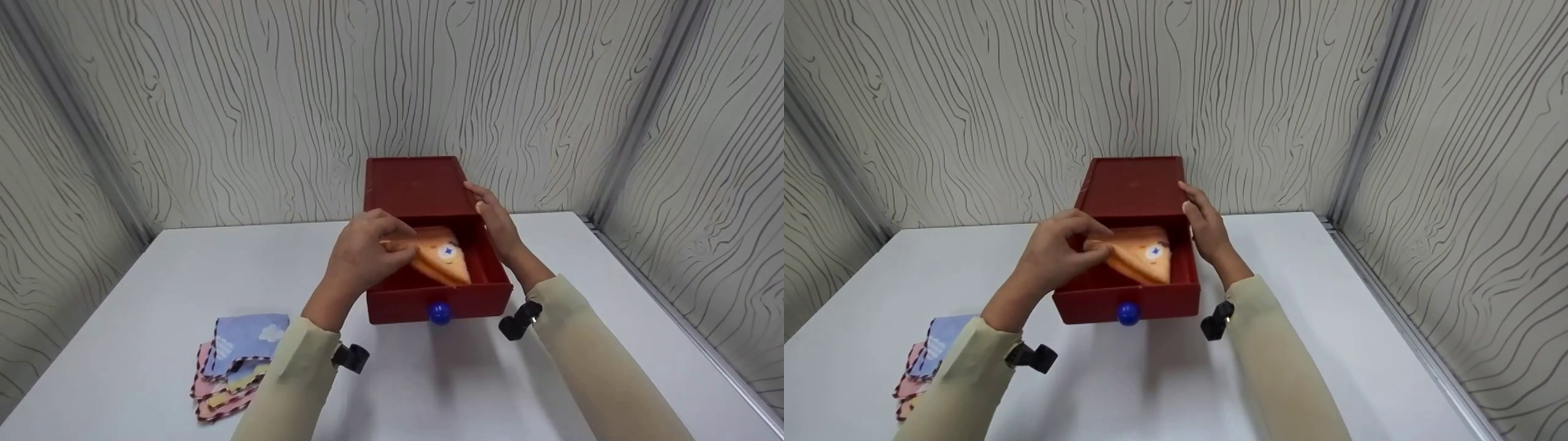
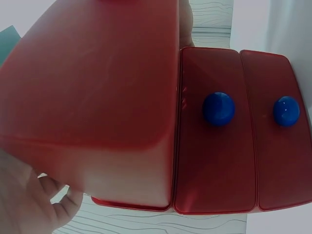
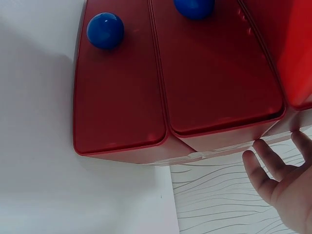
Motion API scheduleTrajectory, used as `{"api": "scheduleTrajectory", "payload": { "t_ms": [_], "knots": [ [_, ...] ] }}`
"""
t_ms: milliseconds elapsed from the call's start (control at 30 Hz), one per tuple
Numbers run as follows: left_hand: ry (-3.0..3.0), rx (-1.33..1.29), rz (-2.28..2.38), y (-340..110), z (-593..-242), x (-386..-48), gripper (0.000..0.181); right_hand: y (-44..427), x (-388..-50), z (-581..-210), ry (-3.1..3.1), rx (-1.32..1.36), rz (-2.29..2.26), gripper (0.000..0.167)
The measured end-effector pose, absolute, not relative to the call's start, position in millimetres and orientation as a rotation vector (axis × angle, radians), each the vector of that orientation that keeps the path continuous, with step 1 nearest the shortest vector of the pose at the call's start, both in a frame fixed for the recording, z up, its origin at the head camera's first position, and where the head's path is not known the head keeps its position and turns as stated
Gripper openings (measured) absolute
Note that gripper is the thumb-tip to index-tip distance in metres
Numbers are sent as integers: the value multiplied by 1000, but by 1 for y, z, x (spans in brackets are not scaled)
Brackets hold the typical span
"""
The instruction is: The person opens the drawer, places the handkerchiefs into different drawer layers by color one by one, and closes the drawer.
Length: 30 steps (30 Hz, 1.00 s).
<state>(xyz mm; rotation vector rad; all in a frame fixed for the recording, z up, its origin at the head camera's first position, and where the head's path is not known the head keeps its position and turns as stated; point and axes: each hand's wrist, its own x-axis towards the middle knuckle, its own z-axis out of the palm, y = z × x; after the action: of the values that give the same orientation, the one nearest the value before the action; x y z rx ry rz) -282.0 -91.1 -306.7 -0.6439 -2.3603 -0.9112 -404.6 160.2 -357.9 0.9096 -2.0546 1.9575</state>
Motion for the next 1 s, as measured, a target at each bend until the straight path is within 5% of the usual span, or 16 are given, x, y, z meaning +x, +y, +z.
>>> {"api": "scheduleTrajectory", "payload": {
  "t_ms": [433,1000],
  "knots": [
    [-2257,-650,-969,-98,-311,-269,17,160,-403,-358,-2053,932,1968,50],
    [-2089,-555,-892,-86,-316,-211,27,159,-404,-358,-2034,925,2018,50]
  ]
}}
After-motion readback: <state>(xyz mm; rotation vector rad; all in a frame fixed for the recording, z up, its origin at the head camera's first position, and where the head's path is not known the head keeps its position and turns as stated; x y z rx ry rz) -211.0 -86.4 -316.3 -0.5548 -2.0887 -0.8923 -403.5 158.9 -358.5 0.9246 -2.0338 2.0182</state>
